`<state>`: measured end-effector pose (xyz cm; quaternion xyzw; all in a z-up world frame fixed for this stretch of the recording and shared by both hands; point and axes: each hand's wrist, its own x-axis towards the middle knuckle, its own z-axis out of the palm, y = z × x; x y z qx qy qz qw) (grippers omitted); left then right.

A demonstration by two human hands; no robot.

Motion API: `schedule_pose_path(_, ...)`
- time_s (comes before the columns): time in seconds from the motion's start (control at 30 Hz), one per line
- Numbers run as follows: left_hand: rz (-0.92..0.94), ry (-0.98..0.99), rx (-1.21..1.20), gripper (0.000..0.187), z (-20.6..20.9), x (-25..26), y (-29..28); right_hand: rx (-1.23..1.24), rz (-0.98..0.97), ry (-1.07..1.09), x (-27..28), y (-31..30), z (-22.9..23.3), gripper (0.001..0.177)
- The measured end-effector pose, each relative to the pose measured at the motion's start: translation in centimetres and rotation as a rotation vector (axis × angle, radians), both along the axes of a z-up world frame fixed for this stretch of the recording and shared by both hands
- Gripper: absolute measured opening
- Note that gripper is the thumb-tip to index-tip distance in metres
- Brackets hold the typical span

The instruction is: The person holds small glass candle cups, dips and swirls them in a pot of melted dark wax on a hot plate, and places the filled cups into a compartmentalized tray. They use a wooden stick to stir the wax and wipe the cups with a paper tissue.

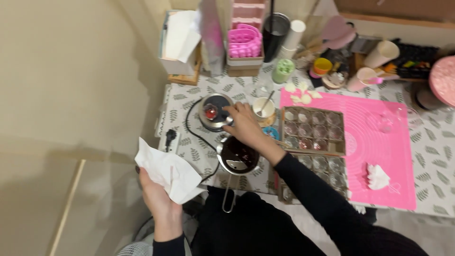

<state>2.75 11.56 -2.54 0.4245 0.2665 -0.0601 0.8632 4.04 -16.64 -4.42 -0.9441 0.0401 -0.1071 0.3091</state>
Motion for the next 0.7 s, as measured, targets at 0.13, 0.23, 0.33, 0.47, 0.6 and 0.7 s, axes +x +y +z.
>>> schedule_pose_path(0.13,0.037,0.03,0.014,0.051,0.5,0.6,0.9,-0.092,0.093,0.061,4.5,0.9,-0.7,0.062)
schedule_pose_path(0.23,0.026,0.045,0.013,0.051,1.0,1.4,1.4,-0.131,0.145,0.102,5.8,1.0,-1.6,0.066)
schedule_pose_path(0.33,-0.004,0.062,0.029,0.052,2.1,2.7,1.6,-0.157,0.125,0.086,6.2,0.6,-1.2,0.059)
schedule_pose_path(0.47,-0.026,0.063,0.081,0.052,2.0,4.3,1.3,-0.236,0.105,0.024,6.0,0.1,-0.5,0.035)
schedule_pose_path(0.6,-0.07,0.057,0.077,0.053,2.4,5.5,0.3,-0.285,0.151,-0.035,6.7,-0.2,-0.6,0.021)
schedule_pose_path(0.7,-0.104,0.05,0.072,0.054,2.8,6.1,-0.4,-0.315,0.181,-0.033,7.2,-0.2,-0.9,0.02)
